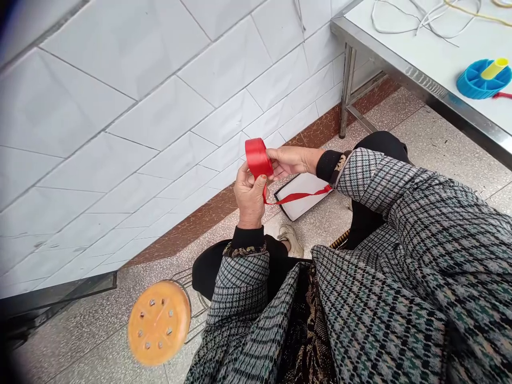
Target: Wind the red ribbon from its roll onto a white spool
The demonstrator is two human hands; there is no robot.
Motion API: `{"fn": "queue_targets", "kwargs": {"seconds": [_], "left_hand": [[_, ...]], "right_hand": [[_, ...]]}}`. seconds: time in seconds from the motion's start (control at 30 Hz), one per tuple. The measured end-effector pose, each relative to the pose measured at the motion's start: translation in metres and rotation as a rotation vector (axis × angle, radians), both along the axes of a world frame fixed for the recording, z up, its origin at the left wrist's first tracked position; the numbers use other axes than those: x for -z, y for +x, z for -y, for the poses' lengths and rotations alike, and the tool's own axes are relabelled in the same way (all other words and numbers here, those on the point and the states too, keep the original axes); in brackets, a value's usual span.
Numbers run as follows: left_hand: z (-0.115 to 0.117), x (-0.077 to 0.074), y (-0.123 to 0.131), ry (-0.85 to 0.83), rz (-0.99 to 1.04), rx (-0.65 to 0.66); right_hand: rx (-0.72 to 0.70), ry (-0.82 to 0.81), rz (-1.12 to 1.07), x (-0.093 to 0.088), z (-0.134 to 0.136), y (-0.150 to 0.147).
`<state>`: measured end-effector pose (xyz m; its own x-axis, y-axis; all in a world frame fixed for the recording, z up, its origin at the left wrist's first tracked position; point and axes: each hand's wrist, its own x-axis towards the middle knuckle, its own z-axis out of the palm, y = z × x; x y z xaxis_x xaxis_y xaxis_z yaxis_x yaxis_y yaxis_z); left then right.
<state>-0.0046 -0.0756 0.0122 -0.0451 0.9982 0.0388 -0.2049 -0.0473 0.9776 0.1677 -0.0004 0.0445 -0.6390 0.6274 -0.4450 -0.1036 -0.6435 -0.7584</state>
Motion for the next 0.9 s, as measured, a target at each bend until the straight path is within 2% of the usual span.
{"fn": "queue_targets", "kwargs": {"seconds": [0.07, 0.17, 0.27, 0.4, 0.6, 0.73, 0.9], "left_hand": [[0.003, -0.003, 0.004, 0.012, 0.038, -0.051], [0.009, -0.01, 0.009, -0.01, 0.101, -0.11], [0.013, -0.014, 0.013, -0.076, 0.094, -0.077], [0.016, -0.016, 0.015, -0.116, 0.066, -0.009], [0.013, -0.012, 0.009, -0.111, -0.006, -0.017], [0.01, -0.004, 0.005, -0.06, -0.16, -0.001], [0.008, 0.0, 0.004, -0.02, -0.308, -0.083]], "right_hand": [[0.031, -0.056, -0.02, -0.001, 0.0, -0.003], [0.159, -0.079, -0.002, -0.003, -0.002, -0.006], [0.3, -0.056, 0.062, -0.007, -0.003, -0.008], [0.377, 0.026, 0.138, -0.012, -0.003, -0.005], [0.344, 0.012, 0.111, -0.01, -0.003, -0.001], [0.219, -0.103, -0.002, -0.005, -0.001, -0.002], [0.088, -0.212, -0.047, -0.001, -0.001, -0.001]]}}
